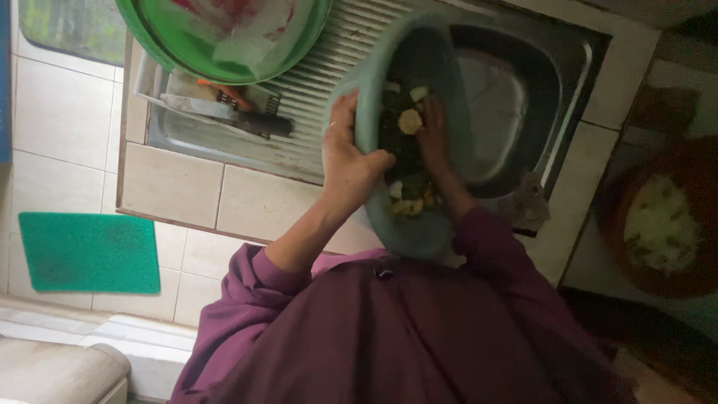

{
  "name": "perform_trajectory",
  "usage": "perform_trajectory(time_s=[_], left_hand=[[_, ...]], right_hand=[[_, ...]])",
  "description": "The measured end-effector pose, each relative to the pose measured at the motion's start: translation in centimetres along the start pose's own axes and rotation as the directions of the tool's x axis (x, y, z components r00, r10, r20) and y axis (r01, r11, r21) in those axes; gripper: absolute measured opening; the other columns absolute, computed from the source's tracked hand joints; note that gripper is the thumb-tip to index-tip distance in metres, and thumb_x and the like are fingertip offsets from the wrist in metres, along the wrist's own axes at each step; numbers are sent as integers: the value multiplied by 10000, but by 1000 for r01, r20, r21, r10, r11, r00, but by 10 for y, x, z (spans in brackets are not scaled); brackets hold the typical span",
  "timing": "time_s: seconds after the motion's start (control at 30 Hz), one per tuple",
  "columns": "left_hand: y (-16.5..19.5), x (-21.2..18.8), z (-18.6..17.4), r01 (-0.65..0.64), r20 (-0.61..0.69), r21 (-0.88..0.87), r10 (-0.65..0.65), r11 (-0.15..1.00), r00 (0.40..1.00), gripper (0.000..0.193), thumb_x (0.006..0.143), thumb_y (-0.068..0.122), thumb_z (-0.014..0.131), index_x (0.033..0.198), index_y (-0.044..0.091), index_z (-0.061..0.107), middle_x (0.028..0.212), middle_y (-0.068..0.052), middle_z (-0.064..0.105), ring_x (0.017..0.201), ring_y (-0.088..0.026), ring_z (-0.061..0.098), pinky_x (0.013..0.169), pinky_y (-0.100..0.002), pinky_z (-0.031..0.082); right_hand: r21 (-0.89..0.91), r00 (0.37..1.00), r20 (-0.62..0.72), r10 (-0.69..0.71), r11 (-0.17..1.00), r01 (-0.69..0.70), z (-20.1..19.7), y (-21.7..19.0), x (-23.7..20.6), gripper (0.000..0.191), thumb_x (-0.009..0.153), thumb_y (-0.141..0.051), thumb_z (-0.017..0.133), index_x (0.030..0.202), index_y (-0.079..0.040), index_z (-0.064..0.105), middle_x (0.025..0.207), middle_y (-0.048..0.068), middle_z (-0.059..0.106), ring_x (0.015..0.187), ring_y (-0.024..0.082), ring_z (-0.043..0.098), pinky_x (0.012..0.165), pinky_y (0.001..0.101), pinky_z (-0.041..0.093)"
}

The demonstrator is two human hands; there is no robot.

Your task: The person washes shredded vegetable in a basin under a running tap, tossing it by hand, then drains the water and sets the basin aside. They then wash leafy greens and vegetable slices in a second basin under the tap, drain the water by tilting the basin over the sink, and carry the basin of washed vegetables to another area.

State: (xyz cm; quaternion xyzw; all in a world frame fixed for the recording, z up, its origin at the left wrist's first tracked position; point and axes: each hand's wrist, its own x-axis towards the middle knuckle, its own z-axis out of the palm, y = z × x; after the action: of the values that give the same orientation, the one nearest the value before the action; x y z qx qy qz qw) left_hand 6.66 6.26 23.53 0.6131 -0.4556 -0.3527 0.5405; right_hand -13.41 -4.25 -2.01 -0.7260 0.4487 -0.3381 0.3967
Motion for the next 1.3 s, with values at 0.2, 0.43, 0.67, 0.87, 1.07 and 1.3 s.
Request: perform_trajectory(time_s=[0.2, 0.43, 0.67, 0.87, 1.07, 1.3], left_hand=[[3, 0, -4, 41, -17, -54, -42, 998, 999, 821, 609, 37, 709, 1410, -6, 538, 1390, -180, 555, 1385, -347, 527, 1212, -361, 389], [8, -5, 3, 67, -34, -137, -73, 988, 997, 787, 632, 9, 685, 1412, -11, 583, 1440, -196, 590, 1535, -375, 405, 1280, -389, 271], [16, -11, 24, 164, -50, 73, -161, 984, 986, 810, 633, 69, 686, 1434, 5, 583, 1461, -240, 629, 1601, -377, 276, 1286, -455, 151], [19, -9, 29, 151, -73, 204, -139, 967, 988, 829, 624, 114, 721, 1429, 2, 559, 1579, -297, 464, 1577, -377, 324, 1280, -507, 178], [13, -4, 23, 125, -83, 201, -110, 972, 990, 815, 664, 130, 735, 1447, 12, 542, 1551, -285, 504, 1568, -382, 345, 1277, -512, 205], [10, 2, 48, 110, -100, 152, -95, 982, 990, 798, 718, 177, 772, 1485, 83, 570, 1351, -108, 692, 1623, -338, 310, 1326, -482, 200]], right_hand=[[26, 996, 84, 11, 1000, -13, 1, -6, 3, 698, 856, 34, 476, 1545, -73, 451, 1501, 162, 457, 1449, 347, 482, 1244, 400, 376], [-156, 995, 100, 16, 988, 0, 9, 9, 6, 725, 863, 68, 497, 1572, -53, 411, 1562, 231, 388, 1440, 423, 399, 1195, 424, 352], [-136, 994, 110, -11, 990, 26, 14, 11, 10, 638, 947, 22, 553, 1568, -25, 414, 1645, 236, 331, 1527, 421, 301, 1249, 450, 259], [145, 990, 92, 108, 982, -120, 29, 7, 11, 494, 1105, -56, 424, 1598, -52, 390, 1682, 167, 371, 1582, 344, 338, 1310, 405, 242], [-95, 990, 138, -33, 994, 46, 36, 3, 8, 689, 893, -49, 495, 1577, -27, 419, 1640, 232, 344, 1523, 407, 304, 1253, 441, 230], [409, 971, 226, 77, 897, -167, 25, -50, 11, 587, 1042, -248, 511, 1578, -54, 369, 1621, 147, 403, 1518, 307, 388, 1256, 424, 326]])
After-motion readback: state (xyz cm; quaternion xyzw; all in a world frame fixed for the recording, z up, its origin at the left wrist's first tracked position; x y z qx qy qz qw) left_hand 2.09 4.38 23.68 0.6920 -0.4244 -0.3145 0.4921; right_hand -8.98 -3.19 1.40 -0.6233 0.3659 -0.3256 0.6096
